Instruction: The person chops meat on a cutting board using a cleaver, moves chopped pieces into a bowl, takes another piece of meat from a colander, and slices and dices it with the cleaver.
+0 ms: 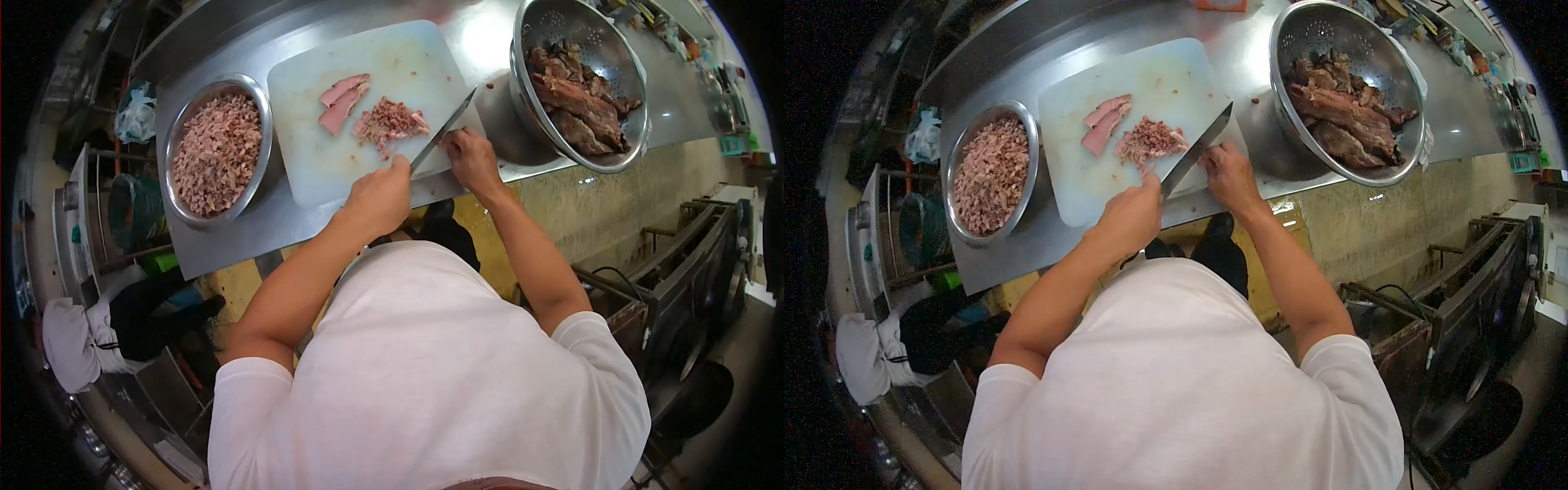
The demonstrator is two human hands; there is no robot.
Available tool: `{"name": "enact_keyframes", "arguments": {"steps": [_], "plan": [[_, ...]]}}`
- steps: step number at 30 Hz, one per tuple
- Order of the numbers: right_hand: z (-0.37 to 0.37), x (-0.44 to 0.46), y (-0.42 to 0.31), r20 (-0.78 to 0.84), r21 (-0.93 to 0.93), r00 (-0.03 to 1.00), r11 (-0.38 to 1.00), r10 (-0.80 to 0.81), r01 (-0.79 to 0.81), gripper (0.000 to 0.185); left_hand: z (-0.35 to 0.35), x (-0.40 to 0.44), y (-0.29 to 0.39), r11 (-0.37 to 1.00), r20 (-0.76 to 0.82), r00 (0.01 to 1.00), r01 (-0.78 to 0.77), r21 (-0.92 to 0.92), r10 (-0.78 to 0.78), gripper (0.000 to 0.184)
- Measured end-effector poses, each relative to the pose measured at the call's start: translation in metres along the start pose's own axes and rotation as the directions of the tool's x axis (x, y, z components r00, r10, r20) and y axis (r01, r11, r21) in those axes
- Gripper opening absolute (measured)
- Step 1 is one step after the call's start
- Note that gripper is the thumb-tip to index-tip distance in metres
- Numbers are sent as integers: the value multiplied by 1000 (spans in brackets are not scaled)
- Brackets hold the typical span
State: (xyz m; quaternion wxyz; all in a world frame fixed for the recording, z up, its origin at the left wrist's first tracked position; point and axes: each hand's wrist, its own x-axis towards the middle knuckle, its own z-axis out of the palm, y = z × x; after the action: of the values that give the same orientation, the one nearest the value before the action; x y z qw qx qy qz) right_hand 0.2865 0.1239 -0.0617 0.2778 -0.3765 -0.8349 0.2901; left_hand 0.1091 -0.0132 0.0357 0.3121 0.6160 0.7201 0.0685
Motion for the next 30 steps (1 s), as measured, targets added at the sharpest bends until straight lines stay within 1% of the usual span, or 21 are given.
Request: {"name": "enact_keyframes", "arguments": {"steps": [1, 3, 5, 7, 8, 10, 12, 14, 15, 16, 17, 18, 19, 20, 21, 23, 26, 28, 30], "plan": [[-2, 2, 0, -9, 1, 1000, 1000, -27, 27, 6, 1, 8, -1, 1000, -60, 998, -26, -7, 25, 17], [-5, 0, -2, -4, -1, 998, 998, -61, 61, 6, -2, 7, -3, 999, -69, 996, -50, -13, 49, 17], [-7, -1, -3, 11, -26, 1000, 1000, -13, 14, 6, -11, 1, -1, 996, -64, 994, -85, -6, 84, 17], [-6, -4, 0, -1, -35, 1000, 999, -5, 5, 6, -10, -13, 3, 999, 34, 999, 6, -38, -5, 18], [-5, -5, 0, -4, -43, 1000, 999, -12, 12, 7, -2, -9, 0, 999, 40, 999, 9, -39, -8, 18], [-3, -4, 2, 2, -48, 999, 998, -36, 37, 7, 14, 7, -8, 994, -118, 991, -75, -74, 66, 20], [-7, -4, 5, 19, -57, 998, 996, -68, 69, 8, 9, 12, -9, 993, -114, 991, -77, -94, 66, 20], [-7, 1, 7, 64, -57, 997, 998, -34, 37, 11, -7, 8, -9, 992, -103, 992, -85, -91, 75, 21], [-6, 2, 2, 57, -51, 998, 998, -26, 29, 11, -16, -3, -8, 995, -106, 994, -41, -92, 31, 21], [-6, 9, -8, 2, 11, 1000, 1000, -12, 12, 11, -24, -11, -7, 995, -113, 994, 0, -95, -11, 21], [-4, 15, -15, -48, 72, 999, 997, 2, 2, 12, -30, -17, -6, 996, -109, 994, -1, -91, -9, 21], [1, 20, -16, -49, 74, 999, 997, 2, 2, 12, -35, -22, -6, 998, -99, 994, 42, -56, -47, 20], [8, 27, -16, -73, 49, 996, 997, -55, 59, 10, -37, -26, -6, 996, -93, 992, 86, -18, -88, 19], [13, 34, -16, -97, 24, 989, 993, -112, 114, 9, -34, -28, -7, 996, -96, 991, 89, -13, -90, 19], [18, 39, -11, -101, 28, 988, 993, -114, 118, 9, -28, -27, -10, 993, -77, 990, 114, 1, -114, 19], [31, 42, -2, 2, 31, 999, 998, -47, 47, 7, -16, -21, -16, 989, -61, 987, 149, 11, -148, 18], [28, 41, -3, 13, -4, 997, 997, -73, 73, 7, -13, 0, -20, 990, -64, 989, 135, -31, -137, 17], [28, 42, -2, 20, -30, 997, 996, -80, 80, 8, -19, 8, -19, 994, -79, 991, 105, 8, -104, 18], [31, 44, -2, 13, -50, 996, 995, -84, 85, 8, -21, 8, -20, 994, -76, 991, 105, -9, -106, 19]]}}
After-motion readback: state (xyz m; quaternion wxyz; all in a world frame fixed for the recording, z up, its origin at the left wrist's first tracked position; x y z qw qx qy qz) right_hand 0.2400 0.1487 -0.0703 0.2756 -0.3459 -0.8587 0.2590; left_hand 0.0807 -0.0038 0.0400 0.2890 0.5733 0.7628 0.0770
